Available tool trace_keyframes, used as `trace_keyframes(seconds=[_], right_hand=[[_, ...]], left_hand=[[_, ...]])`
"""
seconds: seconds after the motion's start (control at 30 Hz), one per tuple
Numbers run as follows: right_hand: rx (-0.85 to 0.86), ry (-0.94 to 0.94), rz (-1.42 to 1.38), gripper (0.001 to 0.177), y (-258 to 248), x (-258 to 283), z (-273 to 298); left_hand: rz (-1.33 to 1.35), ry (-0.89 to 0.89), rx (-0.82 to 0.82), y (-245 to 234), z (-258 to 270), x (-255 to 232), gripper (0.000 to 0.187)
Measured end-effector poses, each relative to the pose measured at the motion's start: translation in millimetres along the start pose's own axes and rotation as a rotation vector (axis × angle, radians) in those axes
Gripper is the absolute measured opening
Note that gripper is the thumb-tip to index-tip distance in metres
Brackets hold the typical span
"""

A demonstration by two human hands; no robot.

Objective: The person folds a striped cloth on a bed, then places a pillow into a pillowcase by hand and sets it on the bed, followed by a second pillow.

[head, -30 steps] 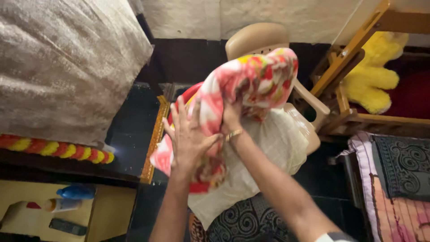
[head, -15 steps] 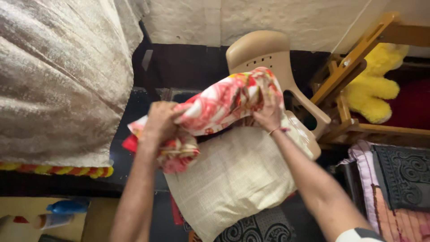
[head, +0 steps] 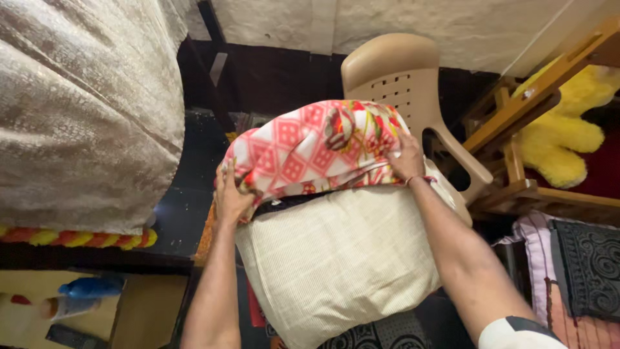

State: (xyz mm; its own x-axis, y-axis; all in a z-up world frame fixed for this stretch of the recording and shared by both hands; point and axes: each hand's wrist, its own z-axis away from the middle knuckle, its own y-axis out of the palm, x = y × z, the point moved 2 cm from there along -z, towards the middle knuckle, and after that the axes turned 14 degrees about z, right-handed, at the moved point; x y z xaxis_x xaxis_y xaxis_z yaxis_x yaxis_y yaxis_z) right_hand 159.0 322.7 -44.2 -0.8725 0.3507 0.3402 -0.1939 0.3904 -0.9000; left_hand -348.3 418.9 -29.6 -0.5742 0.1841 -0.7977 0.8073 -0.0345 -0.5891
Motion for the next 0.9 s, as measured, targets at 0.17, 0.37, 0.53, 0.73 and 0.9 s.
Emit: trace_keyframes(seconds=[0.17,0.37,0.53,0.73,0.9], right_hand=[[-0.134,0.038,-0.243,0.036,-15.1,-14.3,-31.4],[0.047,-0.349,0.098,0.072,7.7,-13.2,10.2],[0.090,0.004,0.033,0.067,-26.3,7.0,65.5],[-0.022,-0.068,0.048,0.057,-38.7,15.4,84.6],[-0.036,-0.057,0.150,0.061,-21.4,12.6,94.1]], left_hand=[[0.077,-0.052,-0.095,-26.6,2.6,-26.0,0.062],[-0.568,0.209,-0.131,-14.6,35.4,-104.6,0.098],[-0.219,0.628,0.176,29.0,49.0,-91.1,0.037],[-0.158,0.487,0.297,74.8,60.9,-106.2,0.057],[-0.228,0.202,0.211,77.2,40.1,-116.9,0.059]])
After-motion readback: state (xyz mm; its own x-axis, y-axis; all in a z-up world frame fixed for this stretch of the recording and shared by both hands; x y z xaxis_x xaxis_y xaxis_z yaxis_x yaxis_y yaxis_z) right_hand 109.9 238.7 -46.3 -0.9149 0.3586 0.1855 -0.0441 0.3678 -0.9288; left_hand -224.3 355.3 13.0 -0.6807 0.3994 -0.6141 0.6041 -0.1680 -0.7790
